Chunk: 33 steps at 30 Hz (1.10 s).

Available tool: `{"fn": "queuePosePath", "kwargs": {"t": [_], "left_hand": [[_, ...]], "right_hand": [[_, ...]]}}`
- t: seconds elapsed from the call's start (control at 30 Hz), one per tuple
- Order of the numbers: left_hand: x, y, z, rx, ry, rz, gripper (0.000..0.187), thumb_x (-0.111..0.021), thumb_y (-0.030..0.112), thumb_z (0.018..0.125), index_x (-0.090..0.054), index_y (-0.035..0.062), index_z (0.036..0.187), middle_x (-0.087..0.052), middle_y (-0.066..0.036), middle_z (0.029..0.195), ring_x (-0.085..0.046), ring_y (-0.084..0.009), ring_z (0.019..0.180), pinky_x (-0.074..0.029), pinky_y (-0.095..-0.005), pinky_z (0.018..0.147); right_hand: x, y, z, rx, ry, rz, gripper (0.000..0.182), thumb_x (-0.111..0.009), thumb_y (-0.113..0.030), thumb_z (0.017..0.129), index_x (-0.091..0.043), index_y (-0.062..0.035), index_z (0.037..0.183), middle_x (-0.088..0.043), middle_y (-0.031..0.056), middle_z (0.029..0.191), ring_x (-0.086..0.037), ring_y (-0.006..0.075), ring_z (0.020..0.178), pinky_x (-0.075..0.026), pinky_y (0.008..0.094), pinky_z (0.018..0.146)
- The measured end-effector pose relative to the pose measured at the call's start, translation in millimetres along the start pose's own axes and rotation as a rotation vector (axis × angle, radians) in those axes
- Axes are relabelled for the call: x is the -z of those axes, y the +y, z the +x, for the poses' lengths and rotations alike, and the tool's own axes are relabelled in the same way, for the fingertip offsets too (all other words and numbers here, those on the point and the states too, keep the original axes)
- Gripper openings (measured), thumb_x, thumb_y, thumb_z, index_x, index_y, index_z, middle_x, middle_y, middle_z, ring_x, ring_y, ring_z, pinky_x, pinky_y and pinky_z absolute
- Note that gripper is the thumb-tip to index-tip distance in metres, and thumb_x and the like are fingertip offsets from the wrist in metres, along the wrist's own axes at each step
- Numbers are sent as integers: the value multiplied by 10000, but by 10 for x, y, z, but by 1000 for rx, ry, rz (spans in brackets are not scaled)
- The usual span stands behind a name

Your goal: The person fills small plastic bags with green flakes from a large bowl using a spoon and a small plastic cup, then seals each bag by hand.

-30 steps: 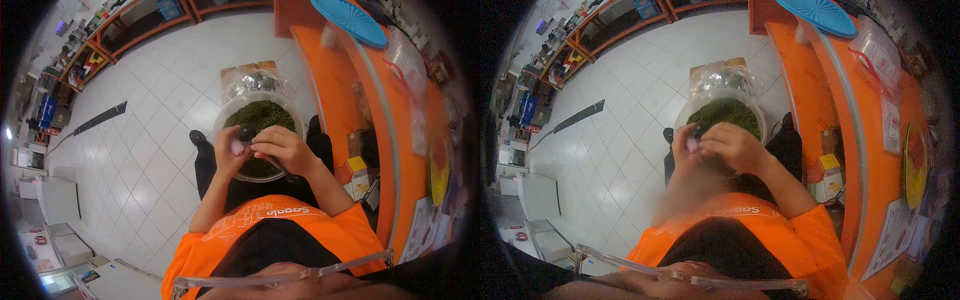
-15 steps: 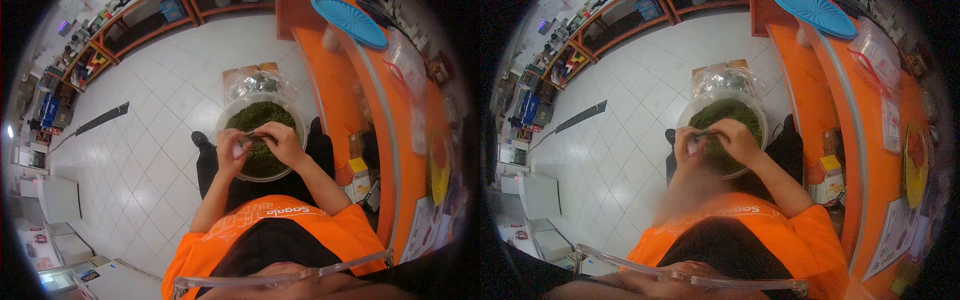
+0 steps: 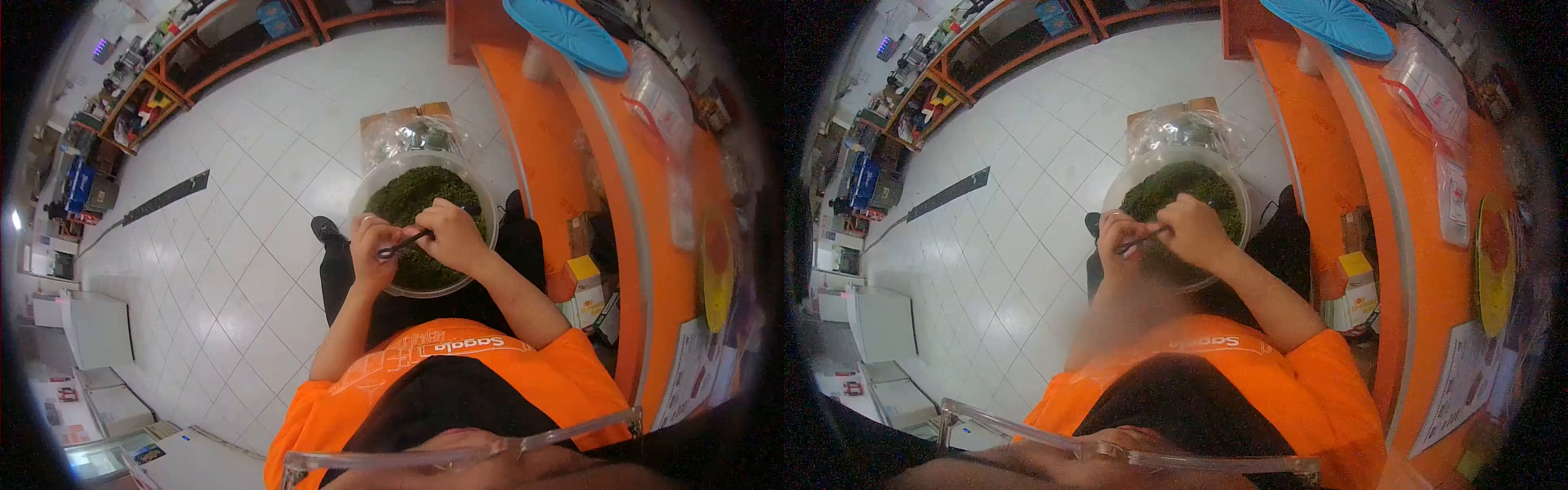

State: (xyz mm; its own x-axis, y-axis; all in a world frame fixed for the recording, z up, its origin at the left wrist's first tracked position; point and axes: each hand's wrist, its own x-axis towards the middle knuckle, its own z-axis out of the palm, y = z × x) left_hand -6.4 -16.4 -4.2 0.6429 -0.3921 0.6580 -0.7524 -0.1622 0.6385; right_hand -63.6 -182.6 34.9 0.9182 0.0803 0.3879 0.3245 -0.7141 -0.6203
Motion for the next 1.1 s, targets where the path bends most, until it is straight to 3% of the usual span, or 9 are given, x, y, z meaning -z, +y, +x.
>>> {"fn": "queuePosePath", "kwargs": {"t": [0.07, 0.27, 0.4, 0.57, 0.6, 0.7, 0.83, 1.03, 1.1], "left_hand": [[9, -39, -38, 35, 36, -4, 204, -653, -40, 616, -592, 47, 790, -549, -90, 801, -503, -314, 834, -411, -370, 761], [4, 51, 23, 100, 191, -223, 358, -653, 71, 766, -537, 37, 1102, -537, -98, 987, -516, -216, 870, -422, -316, 769], [38, 77, -14, 194, 123, -380, 510, -613, 157, 826, -392, 29, 1267, -514, -109, 1111, -524, -177, 887, -442, -301, 760], [-44, -29, -109, 334, 42, -705, 495, -559, 208, 866, -370, 18, 1282, -548, -159, 1171, -585, -200, 926, -456, -319, 818], [-38, -28, -103, 336, 43, -707, 495, -559, 208, 866, -370, 18, 1282, -548, -159, 1171, -585, -200, 926, -456, -319, 818], [40, -48, -101, 420, -97, -637, 455, -556, 232, 871, -426, -2, 1239, -595, -163, 1100, -598, -208, 966, -455, -319, 842], [143, -94, -76, 477, -309, -397, 409, -578, 260, 844, -525, -20, 1137, -623, -141, 1014, -605, -203, 938, -460, -309, 826], [-8, -129, -58, 176, -109, -497, 401, -622, 166, 804, -509, 3, 1153, -535, -160, 1102, -543, -231, 1014, -428, -325, 872], [-57, -62, -92, 102, 282, -262, 426, -657, 90, 755, -507, 32, 1149, -444, -170, 1145, -467, -257, 1058, -411, -356, 881]], "right_hand": [[19, -17, 30, -70, -21, -52, 101, -640, -134, 720, -634, -36, 693, -610, 121, 726, -557, 326, 690, -473, 430, 662], [190, 203, 421, -331, -45, 166, 480, -679, -343, 816, -535, 6, 519, -463, 67, 459, -516, 147, 487, -388, 333, 480], [214, 393, 573, -510, 188, 676, 334, -579, -316, 907, -639, 13, 883, -634, 24, 732, -570, 109, 700, -443, 255, 655], [79, 198, 329, -273, 0, 500, 271, -653, -211, 845, -636, -7, 1023, -654, 48, 849, -588, 135, 778, -458, 288, 724], [102, 51, 289, -170, -33, 414, 258, -705, -124, 750, -639, -25, 978, -633, 80, 899, -597, 202, 782, -465, 327, 741], [-31, -93, 164, 200, 19, 200, 255, -702, -52, 672, -630, -29, 915, -605, 107, 889, -578, 281, 805, -468, 357, 742], [-94, -51, 74, 295, 65, 175, 276, -642, 49, 626, -628, -40, 886, -593, 115, 879, -562, 302, 827, -463, 380, 748], [32, -35, 90, 157, 275, 189, 312, -624, 89, 607, -639, -15, 901, -607, 102, 851, -580, 269, 805, -479, 344, 683], [33, 18, 78, 112, 345, 146, 210, -641, 76, 662, -630, 0, 857, -604, 97, 828, -589, 242, 759, -474, 310, 640]]}}
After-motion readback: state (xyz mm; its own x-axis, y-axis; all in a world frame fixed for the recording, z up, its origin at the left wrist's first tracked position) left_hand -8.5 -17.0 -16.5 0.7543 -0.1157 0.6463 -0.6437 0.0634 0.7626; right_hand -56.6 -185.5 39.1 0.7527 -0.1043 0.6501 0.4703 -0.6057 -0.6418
